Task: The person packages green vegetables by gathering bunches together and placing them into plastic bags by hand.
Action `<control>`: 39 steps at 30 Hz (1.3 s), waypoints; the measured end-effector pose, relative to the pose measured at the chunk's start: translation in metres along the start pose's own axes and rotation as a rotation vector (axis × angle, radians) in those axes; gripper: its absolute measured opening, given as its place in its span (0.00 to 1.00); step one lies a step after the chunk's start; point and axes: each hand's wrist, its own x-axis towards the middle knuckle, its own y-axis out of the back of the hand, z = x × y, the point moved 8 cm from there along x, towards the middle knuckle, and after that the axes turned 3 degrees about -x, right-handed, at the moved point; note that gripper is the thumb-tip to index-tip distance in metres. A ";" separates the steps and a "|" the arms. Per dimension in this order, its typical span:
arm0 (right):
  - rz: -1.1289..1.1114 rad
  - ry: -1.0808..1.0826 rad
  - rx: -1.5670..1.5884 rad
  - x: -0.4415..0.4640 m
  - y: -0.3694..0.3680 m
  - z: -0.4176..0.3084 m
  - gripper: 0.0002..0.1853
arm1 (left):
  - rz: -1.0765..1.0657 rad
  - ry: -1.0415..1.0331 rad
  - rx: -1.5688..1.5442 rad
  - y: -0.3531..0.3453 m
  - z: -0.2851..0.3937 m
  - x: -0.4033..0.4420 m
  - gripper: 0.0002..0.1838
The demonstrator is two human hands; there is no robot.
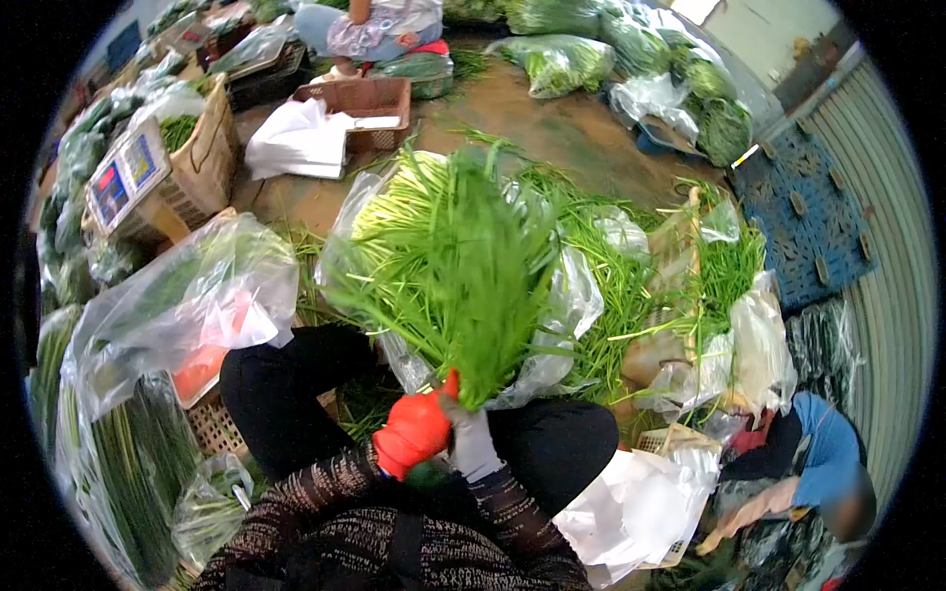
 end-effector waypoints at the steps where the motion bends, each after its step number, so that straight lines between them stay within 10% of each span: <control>1: 0.017 -0.099 0.285 0.002 0.003 0.003 0.26 | 0.010 0.018 -0.004 0.002 0.002 -0.001 0.31; 7: 0.089 -0.058 0.441 0.006 0.053 -0.025 0.11 | 0.015 -0.363 -0.392 0.035 0.039 -0.012 0.39; 8: 0.029 -0.086 0.495 0.004 0.064 -0.036 0.12 | -0.356 -0.183 -0.356 0.019 0.036 -0.014 0.42; 15: -0.023 0.257 0.628 -0.030 0.094 -0.204 0.07 | -0.277 0.195 -1.250 -0.001 -0.027 -0.009 0.25; 20: -0.212 0.484 0.672 -0.042 0.068 -0.273 0.24 | -0.338 0.430 -1.488 -0.006 -0.026 -0.006 0.21; 23: -0.154 0.270 0.807 -0.017 0.051 -0.237 0.05 | -0.414 0.426 -1.595 -0.013 -0.019 -0.009 0.20; 28: -0.051 -0.187 0.493 -0.005 0.006 -0.088 0.07 | -0.371 0.447 -1.675 -0.020 -0.029 -0.009 0.20; 31: -0.174 -0.567 1.105 -0.009 -0.006 -0.018 0.20 | -0.302 0.472 -1.678 -0.015 -0.039 -0.011 0.19; 39: -0.118 -0.433 0.964 -0.016 0.010 -0.011 0.21 | 0.097 0.474 -1.318 -0.003 -0.059 0.009 0.29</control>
